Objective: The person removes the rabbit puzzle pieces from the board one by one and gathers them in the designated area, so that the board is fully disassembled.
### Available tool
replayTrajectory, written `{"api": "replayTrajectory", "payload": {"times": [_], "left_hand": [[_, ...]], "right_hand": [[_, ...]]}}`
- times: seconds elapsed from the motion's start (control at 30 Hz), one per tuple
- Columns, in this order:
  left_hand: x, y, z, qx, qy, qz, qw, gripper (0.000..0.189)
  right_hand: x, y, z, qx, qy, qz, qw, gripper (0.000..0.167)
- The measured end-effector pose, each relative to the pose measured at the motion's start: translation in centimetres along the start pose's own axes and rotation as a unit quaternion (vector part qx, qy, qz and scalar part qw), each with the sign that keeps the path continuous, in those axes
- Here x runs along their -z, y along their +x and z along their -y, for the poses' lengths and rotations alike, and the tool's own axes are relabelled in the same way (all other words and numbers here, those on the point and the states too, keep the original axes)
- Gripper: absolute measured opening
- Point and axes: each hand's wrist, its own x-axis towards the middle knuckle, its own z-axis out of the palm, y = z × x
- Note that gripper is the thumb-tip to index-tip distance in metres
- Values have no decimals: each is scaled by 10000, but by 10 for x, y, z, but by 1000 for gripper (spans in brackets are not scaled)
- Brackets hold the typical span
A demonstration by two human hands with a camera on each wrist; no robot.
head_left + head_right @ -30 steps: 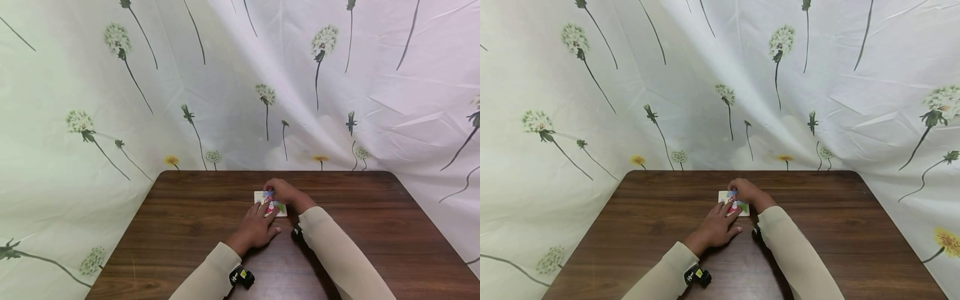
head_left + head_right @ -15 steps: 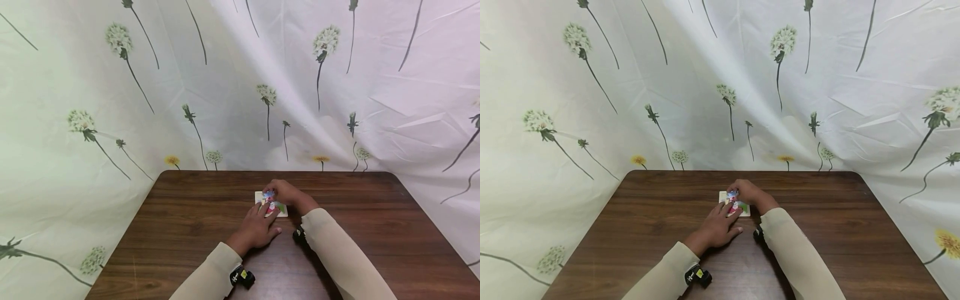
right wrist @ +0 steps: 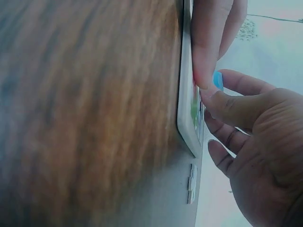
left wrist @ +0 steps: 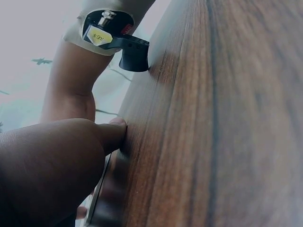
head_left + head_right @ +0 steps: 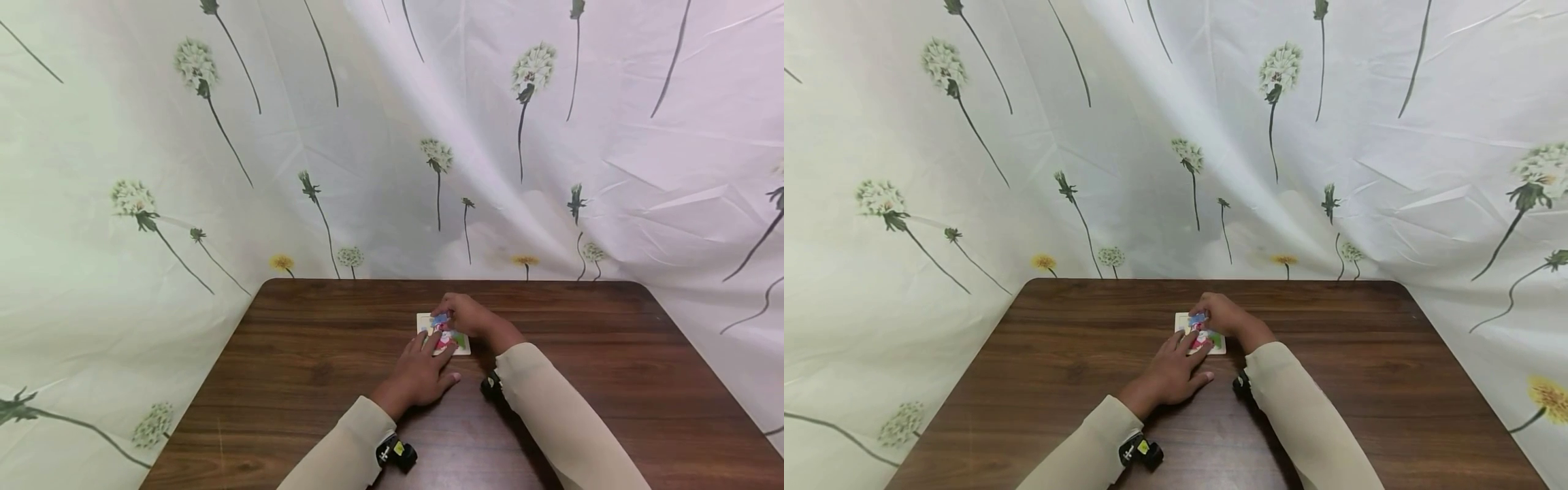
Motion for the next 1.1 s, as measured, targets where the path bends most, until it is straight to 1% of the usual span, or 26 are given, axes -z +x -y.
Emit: {"api": "replayTrajectory", "payload": {"times": [0.17,0.27,0.4,0.53,0.63,0.7,0.8,0.87,0.93,1.1], "left_hand": [[-1,1,0,14,59,48,10000,64],[-2,1,0,29,72,114,9999,64],[-2,0,0,24,72,112,9999,64],[0,0,1,-2,72,67,10000,64],[0,0,0,13,78,77,9999,64],[0,0,0,22,78,74,9999,64],[1,-2,-1,20,49,54,10000,64],[2,-3,-1,0,38,25,10000,64],[2,-3,-1,-16,43,-9,10000,63],[2,-3,-2,-30,19,-37,10000,63]], "right_hand": [[0,-3,-2,58,8,-69,10000,34],[2,-5,-3,22,117,63,9999,35],[3,-8,0,-54,272,240,9993,38],[4,-9,3,27,126,256,9996,38],[4,-8,4,163,58,201,9996,36],[4,-9,3,158,142,98,9997,35],[3,-10,1,-33,388,-79,9992,32],[3,-11,0,-229,629,-192,9976,29],[3,-12,-2,-341,821,-260,9957,25],[8,-18,-4,-223,1114,-441,9925,21]]}}
